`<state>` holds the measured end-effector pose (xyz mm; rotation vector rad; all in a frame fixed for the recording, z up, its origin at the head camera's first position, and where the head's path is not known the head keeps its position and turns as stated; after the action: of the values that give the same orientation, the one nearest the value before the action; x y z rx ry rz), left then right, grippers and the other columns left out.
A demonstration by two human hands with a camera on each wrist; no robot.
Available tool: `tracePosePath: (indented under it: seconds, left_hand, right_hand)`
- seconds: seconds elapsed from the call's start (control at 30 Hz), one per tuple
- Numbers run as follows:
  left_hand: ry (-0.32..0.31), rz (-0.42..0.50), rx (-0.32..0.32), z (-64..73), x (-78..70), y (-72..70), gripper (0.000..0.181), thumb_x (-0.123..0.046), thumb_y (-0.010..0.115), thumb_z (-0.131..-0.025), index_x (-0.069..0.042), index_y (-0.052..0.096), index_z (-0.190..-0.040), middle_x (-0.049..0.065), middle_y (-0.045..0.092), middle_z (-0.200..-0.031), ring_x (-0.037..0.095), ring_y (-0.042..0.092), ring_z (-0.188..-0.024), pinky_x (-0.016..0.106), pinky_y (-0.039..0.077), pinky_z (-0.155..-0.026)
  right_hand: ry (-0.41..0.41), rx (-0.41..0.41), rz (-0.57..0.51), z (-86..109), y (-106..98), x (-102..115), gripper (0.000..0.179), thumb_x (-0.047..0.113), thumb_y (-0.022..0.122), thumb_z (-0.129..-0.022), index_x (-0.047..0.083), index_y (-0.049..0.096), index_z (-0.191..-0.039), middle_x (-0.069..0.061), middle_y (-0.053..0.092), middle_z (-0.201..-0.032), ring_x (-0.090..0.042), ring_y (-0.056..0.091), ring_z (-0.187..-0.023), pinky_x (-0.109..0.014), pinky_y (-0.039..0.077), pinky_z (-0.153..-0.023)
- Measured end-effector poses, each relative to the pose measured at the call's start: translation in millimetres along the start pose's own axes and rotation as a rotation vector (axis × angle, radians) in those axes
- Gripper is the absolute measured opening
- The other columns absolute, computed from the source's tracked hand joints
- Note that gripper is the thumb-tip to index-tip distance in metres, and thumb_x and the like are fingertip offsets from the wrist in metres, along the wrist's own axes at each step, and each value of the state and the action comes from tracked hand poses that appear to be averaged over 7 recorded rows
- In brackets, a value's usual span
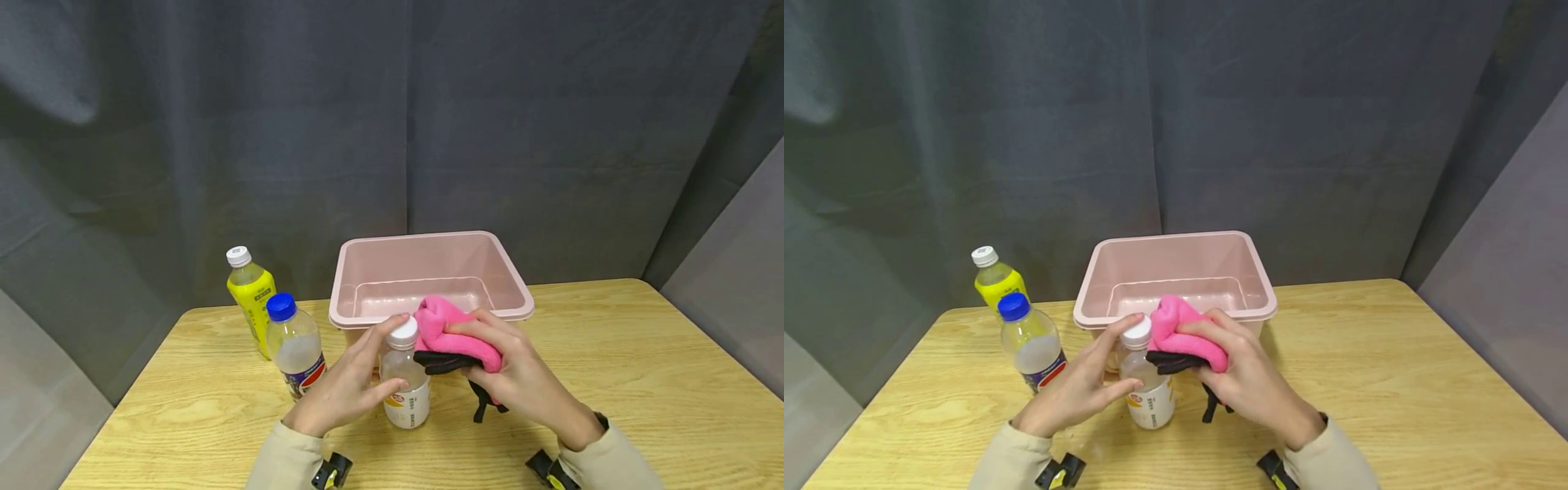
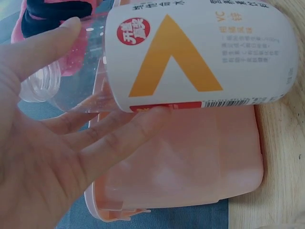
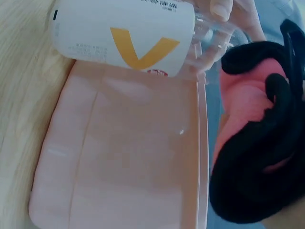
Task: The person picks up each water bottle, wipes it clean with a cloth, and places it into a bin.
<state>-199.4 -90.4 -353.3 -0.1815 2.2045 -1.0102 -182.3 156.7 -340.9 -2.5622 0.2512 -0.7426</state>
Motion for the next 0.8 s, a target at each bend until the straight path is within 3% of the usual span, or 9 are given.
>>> tracePosePath:
  seconds: [0.23, 0.33, 0.47, 0.57, 0.67, 0.8]
  left_hand:
    - [0.018, -0.010, -0.003, -1.0, 1.0, 0.5, 0.084, -0.005, 0.080, -0.086, -0.012, 0.030, -0.153, 0.020, 0.047, -0.149, 0.028, 0.056, -0.125, 0.044, 0.051, -0.100]
    - [0.012, 0.000, 0.002, -0.9, 0.9, 0.4, 0.084, -0.004, 0.080, -0.087, -0.013, 0.029, -0.153, 0.020, 0.047, -0.149, 0.029, 0.057, -0.125, 0.045, 0.052, -0.099]
    - [-0.001, 0.005, 0.006, -0.5, 1.1, 0.2, 0.084, -0.004, 0.079, -0.087, -0.014, 0.028, -0.153, 0.021, 0.046, -0.149, 0.031, 0.057, -0.124, 0.045, 0.054, -0.097]
    - [-0.008, 0.006, 0.004, -0.2, 1.5, 0.3, 0.084, -0.004, 0.079, -0.087, -0.014, 0.028, -0.153, 0.021, 0.046, -0.149, 0.032, 0.057, -0.124, 0.045, 0.054, -0.096]
    - [-0.015, 0.014, 0.003, 0.0, 1.7, 0.5, 0.084, -0.004, 0.079, -0.087, -0.015, 0.028, -0.154, 0.021, 0.046, -0.149, 0.032, 0.059, -0.122, 0.043, 0.056, -0.093]
    - [-0.020, 0.024, 0.005, -0.2, 1.9, 0.7, 0.084, -0.003, 0.079, -0.088, -0.015, 0.028, -0.154, 0.022, 0.046, -0.148, 0.031, 0.061, -0.118, 0.040, 0.057, -0.089]
  right_hand:
    - [0.004, 0.133, 0.090, 1.5, -4, -5, 0.054, -0.017, 0.078, -0.065, 0.017, 0.072, -0.106, 0.005, 0.066, -0.102, -0.011, 0.057, -0.089, -0.026, 0.048, -0.076]
    - [0.022, 0.189, 0.097, 3.3, -5, -8, 0.055, -0.017, 0.078, -0.064, 0.019, 0.072, -0.104, 0.008, 0.065, -0.101, -0.010, 0.057, -0.090, -0.028, 0.049, -0.078]
    - [0.118, 0.323, 0.118, 9.8, -4, -15, 0.055, -0.019, 0.073, -0.064, 0.022, 0.072, -0.100, 0.012, 0.058, -0.091, -0.007, 0.053, -0.082, -0.027, 0.048, -0.071]
    - [0.197, 0.472, 0.215, 17.8, 6, -22, 0.047, -0.017, 0.070, -0.066, 0.022, 0.070, -0.091, 0.013, 0.050, -0.084, -0.006, 0.047, -0.074, -0.025, 0.044, -0.065]
    - [0.224, 0.601, 0.348, 25.9, 19, -28, 0.041, -0.014, 0.070, -0.065, 0.022, 0.067, -0.084, 0.012, 0.047, -0.082, -0.007, 0.046, -0.071, -0.029, 0.045, -0.064]
    - [0.237, 0.662, 0.444, 32.2, 28, -31, 0.041, -0.012, 0.071, -0.060, 0.023, 0.065, -0.080, 0.010, 0.048, -0.082, -0.009, 0.046, -0.072, -0.035, 0.047, -0.067]
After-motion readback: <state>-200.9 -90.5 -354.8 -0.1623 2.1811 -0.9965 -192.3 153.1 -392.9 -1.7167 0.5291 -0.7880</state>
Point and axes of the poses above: each hand's wrist, its own z-axis away from the middle knuckle, its own y-axis out of the palm, x = y × z, the point moved 1 cm from there along -z, towards the middle knuckle
